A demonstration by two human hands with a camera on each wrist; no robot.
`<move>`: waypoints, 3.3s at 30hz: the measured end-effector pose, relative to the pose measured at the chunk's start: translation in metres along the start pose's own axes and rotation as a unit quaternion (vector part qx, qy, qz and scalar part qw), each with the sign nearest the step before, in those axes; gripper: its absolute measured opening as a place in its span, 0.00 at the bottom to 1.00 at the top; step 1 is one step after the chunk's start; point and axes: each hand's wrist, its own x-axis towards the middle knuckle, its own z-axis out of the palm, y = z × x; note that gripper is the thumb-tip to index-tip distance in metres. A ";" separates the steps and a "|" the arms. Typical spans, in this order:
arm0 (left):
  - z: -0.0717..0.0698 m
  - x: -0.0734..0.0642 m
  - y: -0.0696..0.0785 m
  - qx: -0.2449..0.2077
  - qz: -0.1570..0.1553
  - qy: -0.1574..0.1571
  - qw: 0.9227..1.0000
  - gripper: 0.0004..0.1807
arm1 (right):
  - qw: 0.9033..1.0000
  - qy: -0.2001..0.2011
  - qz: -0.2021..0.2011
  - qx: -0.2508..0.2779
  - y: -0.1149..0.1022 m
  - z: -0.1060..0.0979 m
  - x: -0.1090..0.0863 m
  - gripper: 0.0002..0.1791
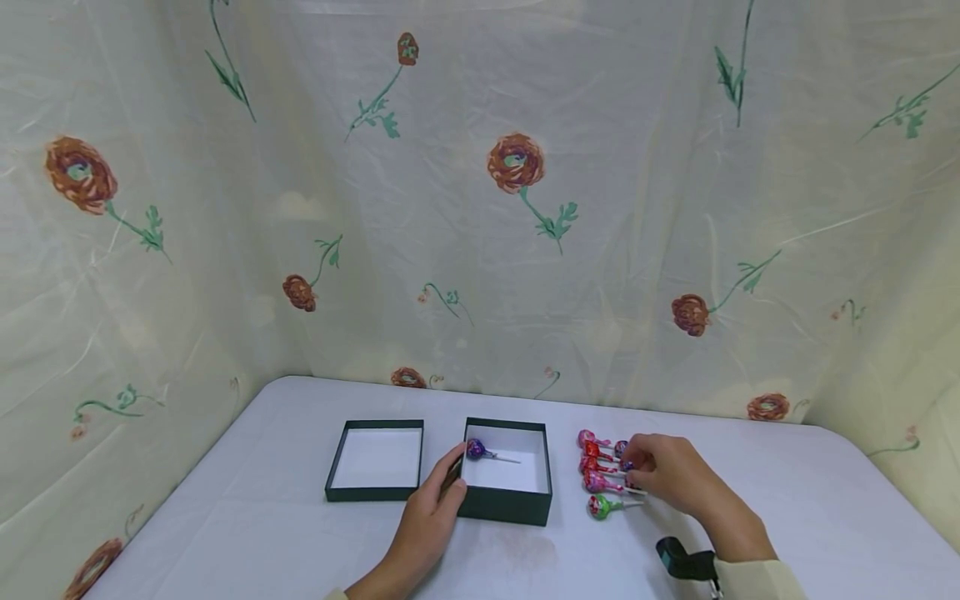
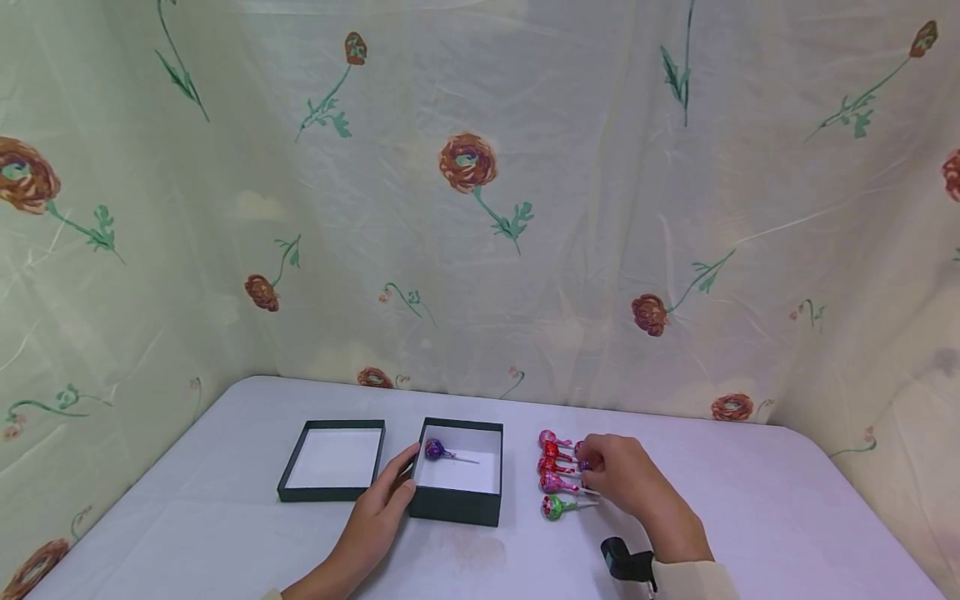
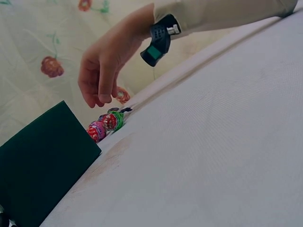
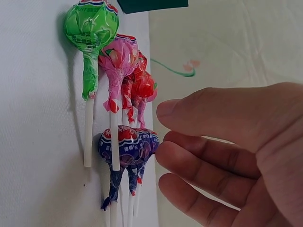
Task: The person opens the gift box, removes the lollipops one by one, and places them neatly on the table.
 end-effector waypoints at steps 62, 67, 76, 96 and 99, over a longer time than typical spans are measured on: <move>-0.005 0.001 0.002 -0.017 0.000 -0.006 1.000 0.25 | 0.994 0.026 -0.085 0.061 -0.076 0.005 0.032 0.05; -0.004 0.000 0.001 -0.027 -0.015 -0.015 0.999 0.26 | 0.993 0.022 -0.085 0.083 -0.091 0.008 0.037 0.06; -0.001 0.000 -0.001 -0.024 -0.022 -0.023 0.999 0.26 | 0.990 0.032 -0.090 0.108 -0.110 0.019 0.048 0.05; -0.004 0.002 0.003 -0.018 -0.021 -0.025 0.999 0.26 | 0.980 0.040 -0.161 0.114 -0.123 0.058 0.059 0.06; -0.004 0.003 0.002 -0.021 -0.023 -0.027 0.999 0.26 | 0.978 0.047 -0.166 0.117 -0.126 0.065 0.059 0.07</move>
